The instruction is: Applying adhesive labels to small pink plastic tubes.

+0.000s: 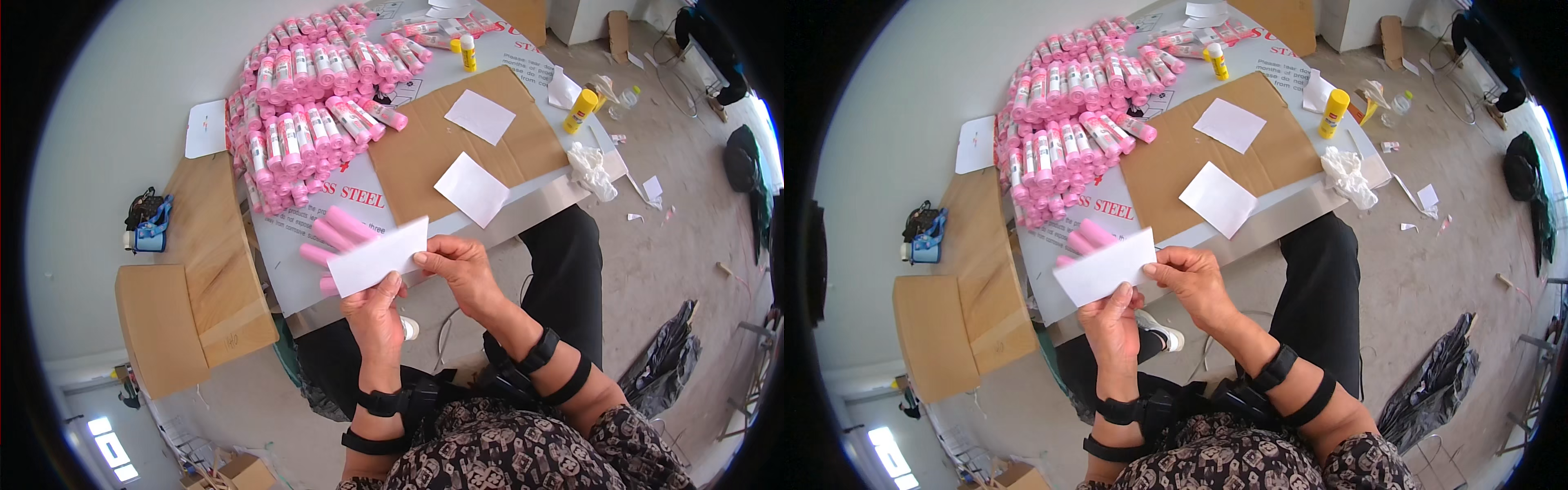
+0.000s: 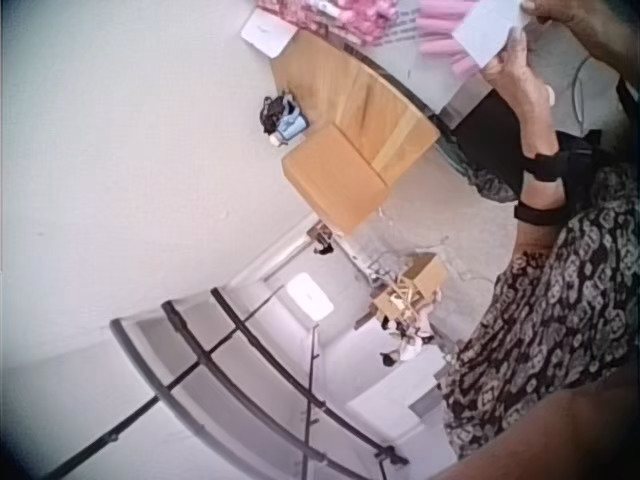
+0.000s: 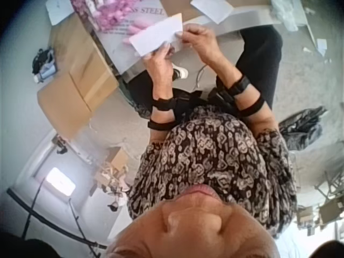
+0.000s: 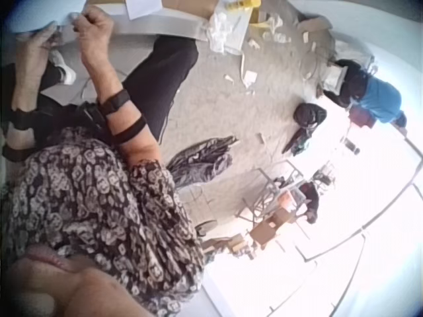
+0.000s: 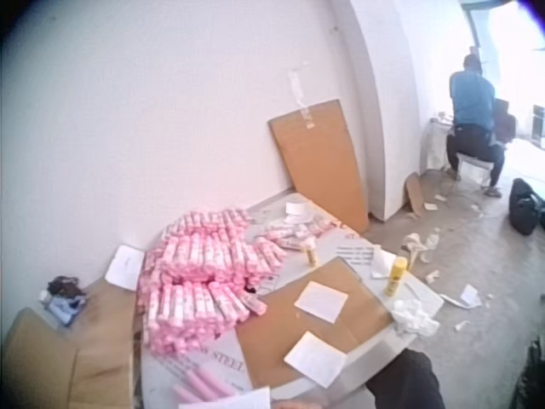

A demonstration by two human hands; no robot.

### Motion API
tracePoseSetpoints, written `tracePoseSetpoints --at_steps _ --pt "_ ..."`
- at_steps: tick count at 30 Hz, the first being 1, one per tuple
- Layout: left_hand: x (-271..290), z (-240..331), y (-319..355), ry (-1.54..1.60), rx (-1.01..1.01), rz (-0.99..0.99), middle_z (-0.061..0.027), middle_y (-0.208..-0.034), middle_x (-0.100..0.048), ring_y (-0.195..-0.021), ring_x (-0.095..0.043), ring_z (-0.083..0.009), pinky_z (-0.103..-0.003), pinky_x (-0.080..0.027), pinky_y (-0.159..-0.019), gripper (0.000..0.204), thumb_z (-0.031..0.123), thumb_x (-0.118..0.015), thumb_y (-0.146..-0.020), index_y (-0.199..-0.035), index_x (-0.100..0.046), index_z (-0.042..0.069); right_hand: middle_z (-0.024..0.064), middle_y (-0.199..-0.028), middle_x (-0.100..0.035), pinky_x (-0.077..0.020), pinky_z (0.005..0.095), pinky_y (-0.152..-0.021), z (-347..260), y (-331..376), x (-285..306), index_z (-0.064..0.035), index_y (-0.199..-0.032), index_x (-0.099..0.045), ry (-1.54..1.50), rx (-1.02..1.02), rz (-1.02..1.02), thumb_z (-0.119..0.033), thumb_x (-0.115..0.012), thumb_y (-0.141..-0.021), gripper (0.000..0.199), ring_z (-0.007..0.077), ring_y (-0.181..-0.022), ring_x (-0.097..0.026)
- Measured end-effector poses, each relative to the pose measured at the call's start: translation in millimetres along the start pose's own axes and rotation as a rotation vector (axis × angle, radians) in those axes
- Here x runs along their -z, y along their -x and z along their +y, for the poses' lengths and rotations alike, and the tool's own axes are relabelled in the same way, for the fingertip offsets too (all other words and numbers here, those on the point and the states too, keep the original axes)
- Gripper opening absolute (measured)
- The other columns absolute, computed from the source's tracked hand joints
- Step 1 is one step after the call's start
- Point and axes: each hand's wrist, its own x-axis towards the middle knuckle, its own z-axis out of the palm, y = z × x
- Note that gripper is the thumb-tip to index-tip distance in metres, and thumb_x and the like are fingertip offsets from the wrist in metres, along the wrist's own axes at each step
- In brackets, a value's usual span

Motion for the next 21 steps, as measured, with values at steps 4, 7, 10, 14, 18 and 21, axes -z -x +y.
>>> tracePoseSetpoints --at_steps 4,7,10,14,18,21 --pt "9.7 23.6 -3.8 -0.165 -0.190 0.033 -0.0107 -0.119 -0.055 -0.104 -0.054 -0.0222 -0.033 -0.040 -0.096 0.053 0.000 -0.067 -0.076 -0.126 -0.050 0.003 0.0074 -0.090 -0.065 -0.0468 0.0286 -0.064 -30.7 11.7 12.1 -0.0012 -0.088 -0.065 0.999 0.650 0.145 -0.006 -0.068 -0.080 0.010 0.0171 -0.080 -0.060" --pt "-5.9 48.7 -14.5 -1.298 -0.845 -0.322 -0.0136 -0.103 -0.058 -0.094 -0.057 -0.0310 -0.037 -0.046 -0.082 0.042 -0.001 -0.066 -0.072 -0.113 -0.056 0.001 0.0099 -0.086 -0.063 -0.0478 0.0322 -0.065 -42.3 14.3 18.5 -0.0015 -0.086 -0.064 1.410 0.962 0.015 -0.007 -0.069 -0.077 0.011 0.0263 -0.079 -0.060" --pt "-0.9 26.2 -18.1 -1.209 -0.619 -0.485 -0.0122 -0.088 -0.059 -0.086 -0.057 -0.0303 -0.039 -0.046 -0.073 0.024 -0.002 -0.064 -0.073 -0.097 -0.059 0.000 0.0102 -0.087 -0.063 -0.0488 0.0356 -0.067 -46.0 9.8 21.8 -0.0014 -0.089 -0.063 1.238 0.824 -0.102 -0.006 -0.069 -0.074 0.016 0.0308 -0.079 -0.060" --pt "-0.1 3.6 -13.5 -0.932 -0.325 -0.182 -0.0121 -0.079 -0.058 -0.072 -0.055 -0.0255 -0.034 -0.045 -0.069 0.009 -0.001 -0.059 -0.081 -0.090 -0.057 -0.002 0.0137 -0.100 -0.062 -0.0492 0.0381 -0.078 -61.3 -19.7 43.2 -0.0011 -0.100 -0.061 1.063 0.511 0.338 -0.004 -0.071 -0.070 0.032 0.0338 -0.091 -0.058" --pt "2.2 -16.6 -12.7 -0.852 -0.068 -0.310 -0.0120 -0.079 -0.058 -0.073 -0.055 -0.0218 -0.032 -0.045 -0.070 0.010 0.000 -0.058 -0.083 -0.092 -0.056 -0.003 0.0161 -0.115 -0.056 -0.0452 0.0394 -0.089 -76.4 -65.2 66.9 -0.0029 -0.109 -0.058 1.372 0.759 0.366 -0.002 -0.069 -0.068 0.042 0.0336 -0.107 -0.053" --pt "7.7 -28.6 -13.8 -0.841 -0.055 -0.345 -0.0134 -0.088 -0.059 -0.081 -0.056 -0.0229 -0.033 -0.046 -0.075 0.015 0.000 -0.058 -0.081 -0.096 -0.057 -0.003 0.0122 -0.122 -0.053 -0.0392 0.0440 -0.096 -77.3 -94.3 66.3 -0.0044 -0.106 -0.060 1.824 0.685 0.137 0.002 -0.061 -0.066 0.041 0.0297 -0.121 -0.044"
